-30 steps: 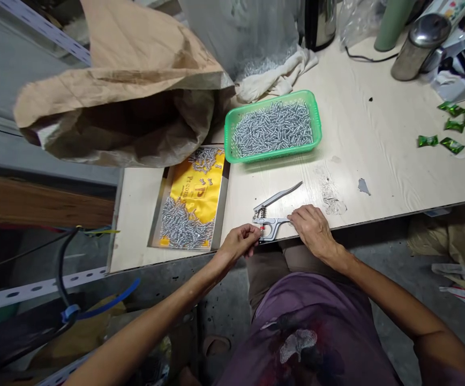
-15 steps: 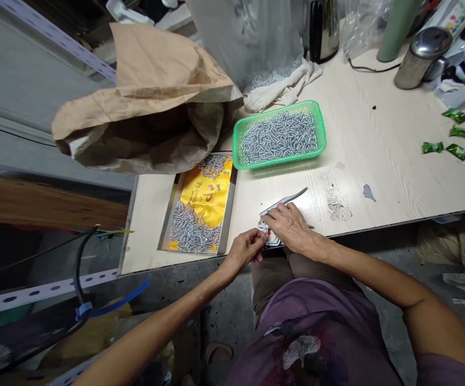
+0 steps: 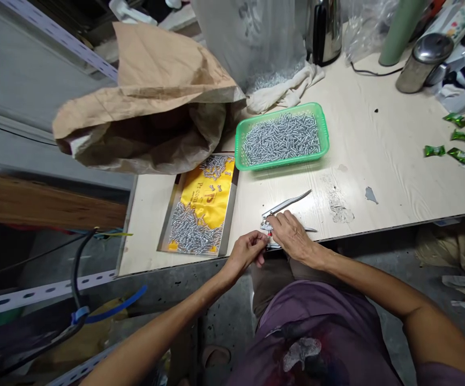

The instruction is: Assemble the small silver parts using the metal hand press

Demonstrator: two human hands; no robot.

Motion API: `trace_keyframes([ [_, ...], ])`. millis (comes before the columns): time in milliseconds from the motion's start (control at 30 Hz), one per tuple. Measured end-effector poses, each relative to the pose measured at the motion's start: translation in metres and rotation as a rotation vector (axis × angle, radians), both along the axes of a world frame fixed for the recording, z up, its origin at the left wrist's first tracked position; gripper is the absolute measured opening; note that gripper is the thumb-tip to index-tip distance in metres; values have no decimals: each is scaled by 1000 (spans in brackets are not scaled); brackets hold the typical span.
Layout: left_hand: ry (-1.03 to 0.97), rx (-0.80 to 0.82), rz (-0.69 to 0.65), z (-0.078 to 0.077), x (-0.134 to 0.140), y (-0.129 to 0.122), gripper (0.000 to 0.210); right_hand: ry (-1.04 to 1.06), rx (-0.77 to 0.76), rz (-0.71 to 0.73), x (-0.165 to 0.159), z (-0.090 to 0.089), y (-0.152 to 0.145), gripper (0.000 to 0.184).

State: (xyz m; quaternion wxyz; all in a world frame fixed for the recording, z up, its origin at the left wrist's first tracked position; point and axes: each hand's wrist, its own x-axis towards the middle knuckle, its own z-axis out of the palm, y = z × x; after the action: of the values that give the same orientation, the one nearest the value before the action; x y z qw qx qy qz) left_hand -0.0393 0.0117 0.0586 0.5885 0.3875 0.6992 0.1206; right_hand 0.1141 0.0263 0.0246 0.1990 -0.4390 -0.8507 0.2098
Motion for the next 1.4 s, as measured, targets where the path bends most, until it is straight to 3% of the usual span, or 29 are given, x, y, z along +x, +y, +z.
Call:
trace_keyframes([
  [167,-73,-54,20,-9,-4,2,22,13,-4,9,-2,-3,-1,26],
  [367,-75,-52,-5,-6,-5,3,20,-38,-68,42,5,11,5,24],
  [433,-77,-68,-11,-5,-5,4,21,-73,-46,72,18,16,12,38],
  [567,-71,-100,-20,-6,-5,6,20,-225,23,116,54,15,30,86],
  [800,-73,-101,1,-7,-4,6,20,-345,37,151,74,10,44,101],
  [900,-54,-106,1,-5,-3,6,16,-342,61,156,74,14,45,94],
  [1067,-50,-118,12,-4,-1,7,19,-385,62,166,72,25,41,56],
  [1233,-17,-122,-11,-6,-2,6,22,-393,37,145,68,31,34,38],
  [1300,66,-11,-93,-3,-5,2,21,-376,37,128,67,31,32,33],
  [1400,284,335,-250,4,-8,-7,17,-361,41,116,66,32,29,30],
])
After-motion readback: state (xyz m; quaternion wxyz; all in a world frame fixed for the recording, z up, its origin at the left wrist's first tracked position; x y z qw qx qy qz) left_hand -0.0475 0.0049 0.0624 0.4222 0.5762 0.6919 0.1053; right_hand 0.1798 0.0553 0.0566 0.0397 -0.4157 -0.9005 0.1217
